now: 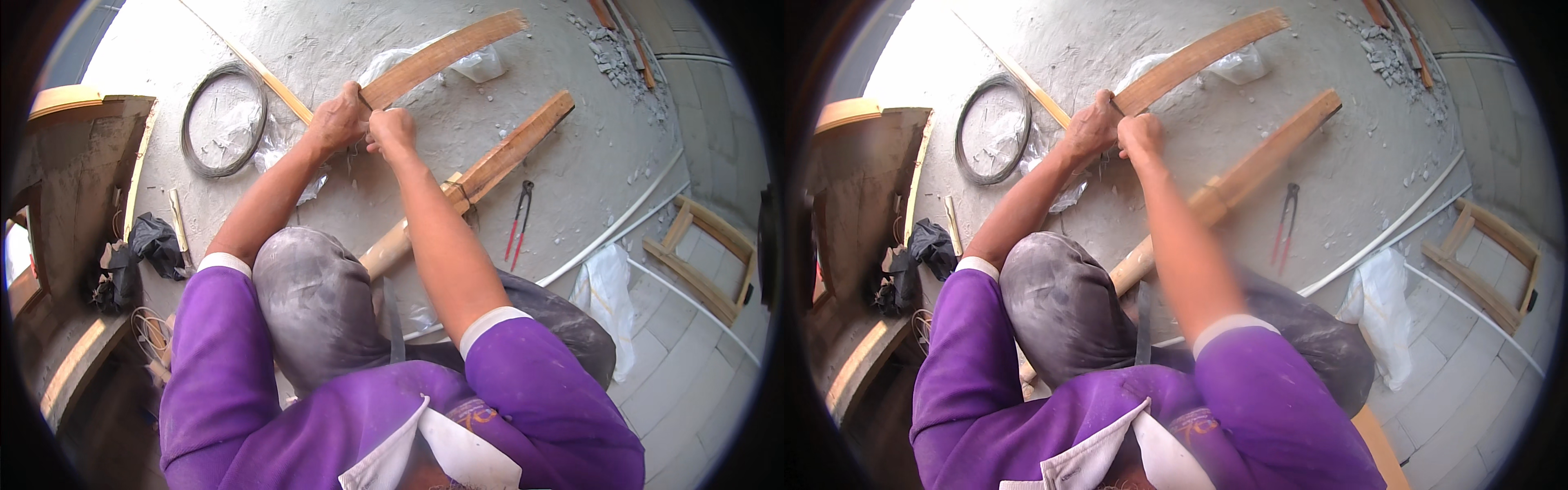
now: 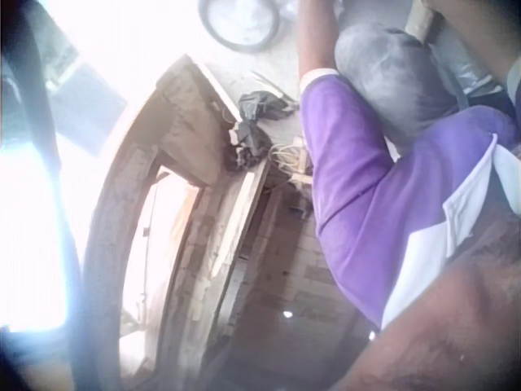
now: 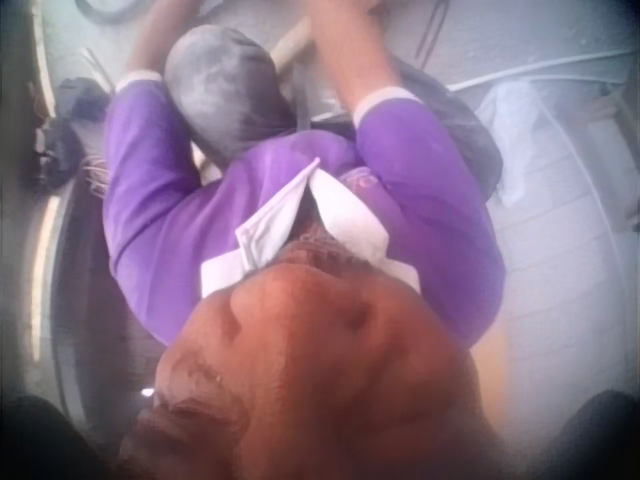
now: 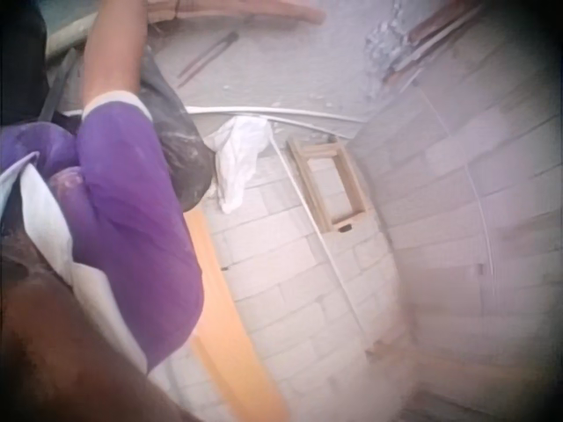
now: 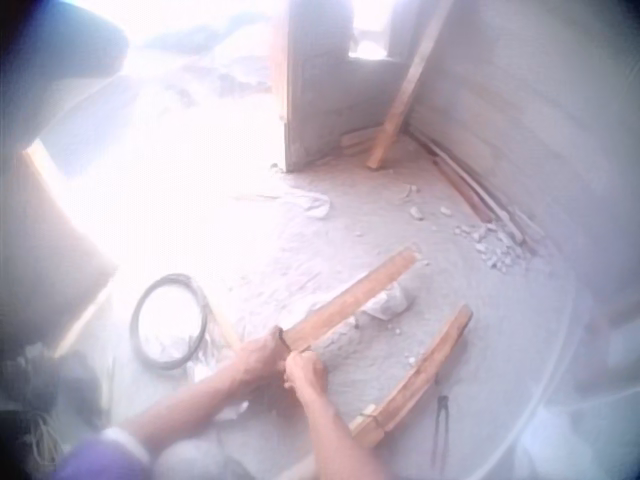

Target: The person sits on the floor and assembles a wooden frame by tying wooden planks together with wire. They use pliers to twist and secure the wire around the joints of the planks.

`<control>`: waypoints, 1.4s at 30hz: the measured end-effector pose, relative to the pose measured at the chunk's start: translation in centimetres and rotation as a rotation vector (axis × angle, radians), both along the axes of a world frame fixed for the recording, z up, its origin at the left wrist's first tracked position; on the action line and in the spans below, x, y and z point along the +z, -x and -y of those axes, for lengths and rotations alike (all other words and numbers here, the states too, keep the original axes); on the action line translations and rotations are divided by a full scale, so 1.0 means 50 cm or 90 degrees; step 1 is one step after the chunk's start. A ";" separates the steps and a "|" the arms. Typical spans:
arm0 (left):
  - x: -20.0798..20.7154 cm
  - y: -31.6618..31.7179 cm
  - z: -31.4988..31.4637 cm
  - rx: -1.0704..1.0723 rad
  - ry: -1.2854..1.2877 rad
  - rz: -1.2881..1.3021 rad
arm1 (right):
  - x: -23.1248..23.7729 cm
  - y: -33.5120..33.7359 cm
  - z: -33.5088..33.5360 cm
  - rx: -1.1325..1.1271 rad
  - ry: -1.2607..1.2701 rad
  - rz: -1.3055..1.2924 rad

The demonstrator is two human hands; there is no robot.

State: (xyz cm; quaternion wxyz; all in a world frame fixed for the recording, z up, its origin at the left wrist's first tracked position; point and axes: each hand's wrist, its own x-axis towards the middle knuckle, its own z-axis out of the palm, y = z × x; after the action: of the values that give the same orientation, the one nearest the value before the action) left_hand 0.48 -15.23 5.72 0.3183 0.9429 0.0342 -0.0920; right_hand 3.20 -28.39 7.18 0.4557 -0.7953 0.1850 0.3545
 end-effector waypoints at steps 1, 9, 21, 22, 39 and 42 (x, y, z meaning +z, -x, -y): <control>-0.003 0.000 0.002 0.000 -0.012 0.002 | 0.002 -0.003 0.006 0.082 0.049 0.017; 0.005 -0.004 0.002 -0.035 -0.076 0.004 | -0.004 -0.003 0.083 0.552 0.280 0.863; -0.006 -0.006 0.007 -0.014 -0.080 -0.022 | -0.042 -0.021 0.096 0.824 0.277 0.910; -0.010 -0.009 0.008 -0.005 -0.072 -0.024 | -0.043 -0.019 0.094 0.821 0.277 0.909; 0.007 -0.017 0.003 -0.002 -0.067 -0.039 | -0.021 0.005 0.093 0.317 0.156 0.578; 0.024 -0.019 0.010 -0.004 -0.075 -0.052 | 0.025 -0.020 0.099 0.564 0.237 0.849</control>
State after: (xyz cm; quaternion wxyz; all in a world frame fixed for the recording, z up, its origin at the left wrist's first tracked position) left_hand 1.42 -15.75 6.91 0.2604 0.9555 0.0492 -0.1293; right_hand 4.19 -33.35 8.43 0.1482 -0.9009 -0.3997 -0.0819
